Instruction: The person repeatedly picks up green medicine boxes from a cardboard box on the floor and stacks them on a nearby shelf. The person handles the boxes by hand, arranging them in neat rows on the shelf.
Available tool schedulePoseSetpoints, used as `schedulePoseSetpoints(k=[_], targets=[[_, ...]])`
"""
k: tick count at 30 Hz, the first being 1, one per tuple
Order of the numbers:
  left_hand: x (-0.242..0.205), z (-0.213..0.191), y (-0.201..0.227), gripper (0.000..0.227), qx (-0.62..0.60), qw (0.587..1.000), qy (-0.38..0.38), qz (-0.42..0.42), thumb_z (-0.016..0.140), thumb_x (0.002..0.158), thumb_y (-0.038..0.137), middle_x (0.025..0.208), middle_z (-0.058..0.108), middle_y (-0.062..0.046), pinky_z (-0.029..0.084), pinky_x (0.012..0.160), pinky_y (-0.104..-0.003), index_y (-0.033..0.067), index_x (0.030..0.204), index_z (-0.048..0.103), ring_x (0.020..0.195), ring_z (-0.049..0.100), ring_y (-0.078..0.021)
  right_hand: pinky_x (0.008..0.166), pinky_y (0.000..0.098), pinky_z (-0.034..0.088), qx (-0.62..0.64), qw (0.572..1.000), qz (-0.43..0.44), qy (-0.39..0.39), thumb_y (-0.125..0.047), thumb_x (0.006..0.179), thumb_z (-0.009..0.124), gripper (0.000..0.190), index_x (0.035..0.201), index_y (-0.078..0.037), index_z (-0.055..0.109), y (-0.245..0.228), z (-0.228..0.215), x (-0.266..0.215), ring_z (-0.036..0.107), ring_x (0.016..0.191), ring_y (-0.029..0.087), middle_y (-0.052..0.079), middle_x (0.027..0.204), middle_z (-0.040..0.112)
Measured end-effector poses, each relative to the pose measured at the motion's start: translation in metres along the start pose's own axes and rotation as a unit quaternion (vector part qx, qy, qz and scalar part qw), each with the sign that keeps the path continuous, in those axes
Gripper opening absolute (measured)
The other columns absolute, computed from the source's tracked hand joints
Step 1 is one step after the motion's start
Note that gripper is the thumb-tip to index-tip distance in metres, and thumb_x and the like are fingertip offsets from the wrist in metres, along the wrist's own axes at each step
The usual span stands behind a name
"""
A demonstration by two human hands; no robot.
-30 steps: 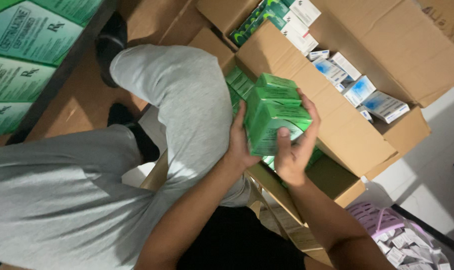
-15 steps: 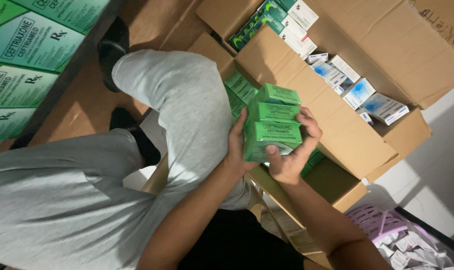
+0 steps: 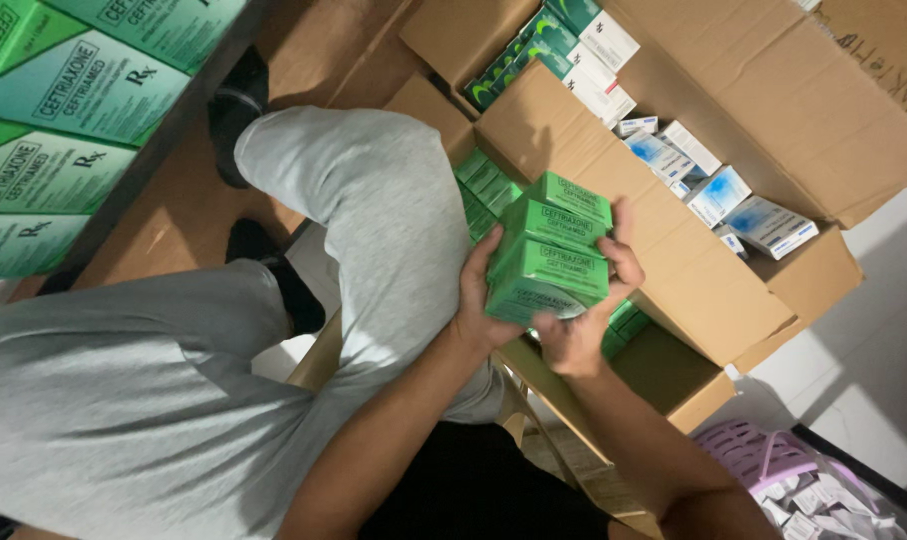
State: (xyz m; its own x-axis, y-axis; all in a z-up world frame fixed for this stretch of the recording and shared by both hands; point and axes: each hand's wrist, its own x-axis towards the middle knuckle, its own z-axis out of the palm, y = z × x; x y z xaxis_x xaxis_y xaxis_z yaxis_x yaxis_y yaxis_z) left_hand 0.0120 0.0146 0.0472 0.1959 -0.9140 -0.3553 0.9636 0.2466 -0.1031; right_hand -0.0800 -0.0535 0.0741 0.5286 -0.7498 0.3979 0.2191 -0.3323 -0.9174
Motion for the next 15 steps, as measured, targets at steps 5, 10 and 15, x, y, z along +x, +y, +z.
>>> schedulePoseSetpoints(k=[5,10,15], targets=[[-0.003,-0.012,-0.004,0.063,0.021,1.0,0.005,0.005,0.052,0.103,0.051,0.135,0.064,-0.019,0.047,0.109,-0.049,0.0026,0.143,0.055,0.122,0.061,-0.0342,0.131,0.0442,0.025,-0.012,0.998,-0.021,-0.06,-0.011,0.07,0.088,0.111,0.152,-0.027,0.016,-0.014,-0.01,0.004,0.025,0.161,0.035,0.026,0.173,0.006],[0.002,-0.032,0.001,0.062,0.016,1.0,0.008,-0.007,0.054,0.098,0.047,0.134,0.064,-0.019,0.048,0.108,-0.051,0.004,0.142,0.054,0.122,0.062,-0.0354,0.129,0.0528,0.035,0.142,0.965,0.121,-0.186,-0.013,0.072,0.091,0.14,0.159,-0.021,-0.017,-0.033,-0.033,0.022,0.032,0.158,0.042,0.031,0.173,0.011],[-0.009,-0.018,-0.004,0.064,0.174,0.984,-0.015,0.025,0.059,0.095,0.04,0.135,0.062,-0.016,0.045,0.111,-0.048,0.004,0.147,0.052,0.123,0.059,-0.0318,0.122,0.0529,0.039,-0.029,0.978,-0.023,-0.203,-0.025,0.074,0.086,0.129,0.161,-0.02,-0.009,-0.048,-0.042,0.018,0.039,0.148,0.039,0.025,0.163,0.026]])
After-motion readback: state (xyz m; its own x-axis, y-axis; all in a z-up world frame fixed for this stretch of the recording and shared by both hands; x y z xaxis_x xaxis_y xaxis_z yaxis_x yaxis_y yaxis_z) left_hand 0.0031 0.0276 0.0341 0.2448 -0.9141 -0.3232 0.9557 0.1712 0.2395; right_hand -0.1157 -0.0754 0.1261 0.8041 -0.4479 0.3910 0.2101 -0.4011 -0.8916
